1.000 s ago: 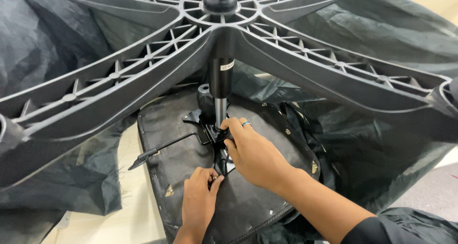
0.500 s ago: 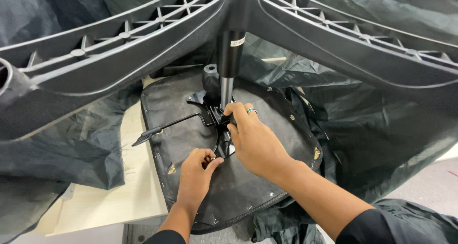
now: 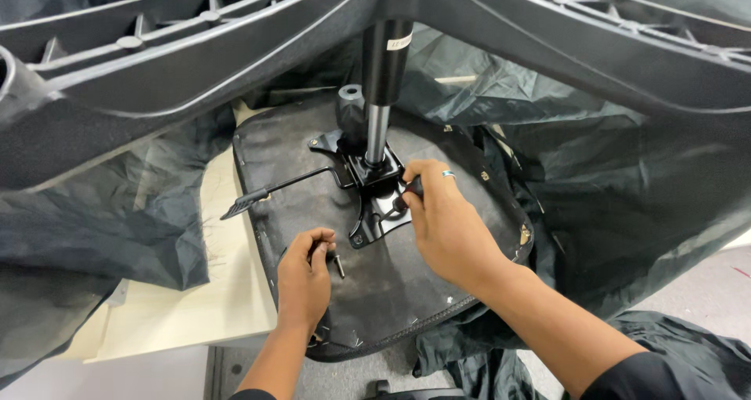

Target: The person uses a screwdriver to tighten screws on the base of an overturned office chair. The chair is placed on a black protective mat while the person secures the central column to the base plate.

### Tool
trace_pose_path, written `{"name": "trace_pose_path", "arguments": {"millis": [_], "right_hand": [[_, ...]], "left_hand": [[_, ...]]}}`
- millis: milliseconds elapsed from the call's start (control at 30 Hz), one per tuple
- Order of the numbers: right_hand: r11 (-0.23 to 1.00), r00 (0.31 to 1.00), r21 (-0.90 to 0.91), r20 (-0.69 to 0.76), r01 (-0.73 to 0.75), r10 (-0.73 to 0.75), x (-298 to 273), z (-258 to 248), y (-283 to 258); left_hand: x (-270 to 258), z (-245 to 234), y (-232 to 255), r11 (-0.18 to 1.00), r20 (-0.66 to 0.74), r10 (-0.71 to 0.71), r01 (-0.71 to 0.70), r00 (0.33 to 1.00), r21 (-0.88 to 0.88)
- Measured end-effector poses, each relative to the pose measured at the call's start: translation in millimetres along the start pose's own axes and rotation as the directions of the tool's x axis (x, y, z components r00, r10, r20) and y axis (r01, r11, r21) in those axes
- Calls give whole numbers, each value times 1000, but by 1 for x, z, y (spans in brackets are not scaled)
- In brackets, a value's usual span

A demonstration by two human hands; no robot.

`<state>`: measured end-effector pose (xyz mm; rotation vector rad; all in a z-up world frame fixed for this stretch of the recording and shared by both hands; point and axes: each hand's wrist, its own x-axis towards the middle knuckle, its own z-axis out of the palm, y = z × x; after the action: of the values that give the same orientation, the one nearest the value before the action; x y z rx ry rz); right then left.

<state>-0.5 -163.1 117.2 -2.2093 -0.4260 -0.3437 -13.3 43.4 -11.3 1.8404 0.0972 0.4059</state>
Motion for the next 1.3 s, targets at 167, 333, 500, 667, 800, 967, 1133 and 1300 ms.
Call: {"name": "trace_pose_path", "arguments": {"millis": [167,333,500,667,800,967,1133,1300], "right_hand": [[999,1000,-45,-2,-20,20,-9,0,-2],[997,1000,-71,25,10,-8,-17,0,-10],[996,999,-87,49,-16,20,-20,1,-17],[995,999,-99,42,-1,6,-21,2,-19],[996,1000,-92,21,-16,18,-24,2,-16],[995,998,-68,-12,-68,67,-22,0,-11],[995,999,-99,-28,16,-19,-19,-1,-10],[994,1000,-107,10,-23,25,-16,2,-17]], "left_hand": [[-6,-5,0,991,75,33,-43,997,126],[-10,-10,6,990,131,38,-55,991,130],[-15,-13,15,989,212,0,-30,977,142],[-26,-5,23,969,203,-122,73,972,235],[-27,-4,25,937,126,259,-281,958,207],[-29,1,31,688,66,-31,-26,997,725],[-27,7,29,650,77,92,-118,993,750],[-27,11,22,662,98,146,-171,984,730]]}}
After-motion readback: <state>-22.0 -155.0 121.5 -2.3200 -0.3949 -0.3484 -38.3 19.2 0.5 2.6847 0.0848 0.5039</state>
